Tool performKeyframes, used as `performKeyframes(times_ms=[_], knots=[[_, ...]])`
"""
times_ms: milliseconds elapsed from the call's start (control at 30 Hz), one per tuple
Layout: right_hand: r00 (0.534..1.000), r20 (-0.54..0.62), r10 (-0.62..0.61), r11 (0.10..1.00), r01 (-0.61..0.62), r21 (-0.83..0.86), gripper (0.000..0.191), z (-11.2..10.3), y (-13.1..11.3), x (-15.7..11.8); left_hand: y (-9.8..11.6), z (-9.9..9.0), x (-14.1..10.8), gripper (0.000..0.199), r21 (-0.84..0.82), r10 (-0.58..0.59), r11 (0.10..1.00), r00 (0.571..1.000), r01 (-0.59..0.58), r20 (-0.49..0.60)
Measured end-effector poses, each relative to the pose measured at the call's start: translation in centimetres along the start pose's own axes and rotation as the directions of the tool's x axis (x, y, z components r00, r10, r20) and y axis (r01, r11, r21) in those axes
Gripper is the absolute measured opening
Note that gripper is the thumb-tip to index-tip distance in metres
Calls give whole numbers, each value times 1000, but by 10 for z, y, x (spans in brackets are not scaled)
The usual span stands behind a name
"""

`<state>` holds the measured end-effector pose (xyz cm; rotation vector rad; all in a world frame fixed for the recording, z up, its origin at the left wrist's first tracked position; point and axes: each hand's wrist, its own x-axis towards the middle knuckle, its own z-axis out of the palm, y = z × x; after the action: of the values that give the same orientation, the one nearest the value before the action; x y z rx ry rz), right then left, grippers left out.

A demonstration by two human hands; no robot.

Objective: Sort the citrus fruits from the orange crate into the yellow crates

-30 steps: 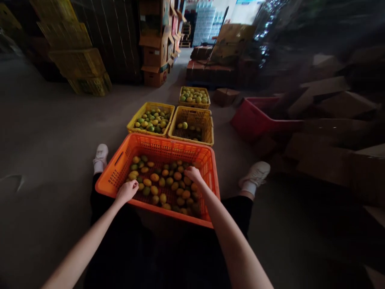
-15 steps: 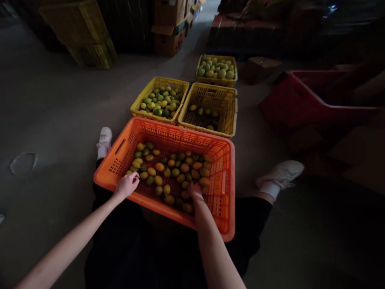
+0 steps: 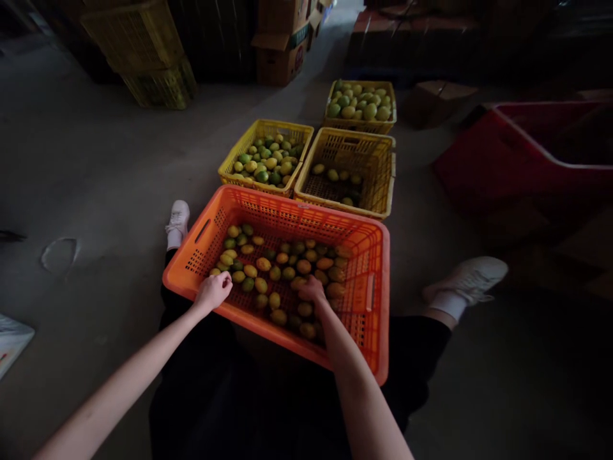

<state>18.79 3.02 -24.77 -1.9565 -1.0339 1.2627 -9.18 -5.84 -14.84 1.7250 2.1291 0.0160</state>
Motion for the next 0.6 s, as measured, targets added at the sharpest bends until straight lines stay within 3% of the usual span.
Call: performKeyframes(times_ms=[100, 167, 233, 300, 400, 500, 600], knots=[[992, -28, -120, 993, 119, -23, 30, -4, -38, -12, -1, 1, 0, 20, 15, 13, 1000, 1000, -12, -28], [974, -91, -205, 979, 204, -21, 42, -8, -56, -36, -2, 2, 1, 20, 21, 34, 999, 999, -34, -40], [912, -172, -372, 928, 373, -28, 46, -11, -63, -70, -3, 2, 2, 20, 26, 46, 999, 998, -45, -34], [848, -170, -501, 865, 498, -67, 48, -11, -59, -105, -3, 3, 3, 21, 33, 39, 999, 999, -38, -14], [774, -165, -612, 790, 587, -179, 50, -5, -41, -145, -5, 3, 4, 22, 37, 32, 999, 999, -33, 21], [699, -142, -700, 703, 643, -304, 46, 3, -23, -159, -9, 5, 6, 23, 42, 45, 998, 997, -48, 65], [646, -83, -758, 620, 677, -396, 41, 7, -14, -159, -11, 10, 16, 18, 35, 63, 997, 981, -70, 186]])
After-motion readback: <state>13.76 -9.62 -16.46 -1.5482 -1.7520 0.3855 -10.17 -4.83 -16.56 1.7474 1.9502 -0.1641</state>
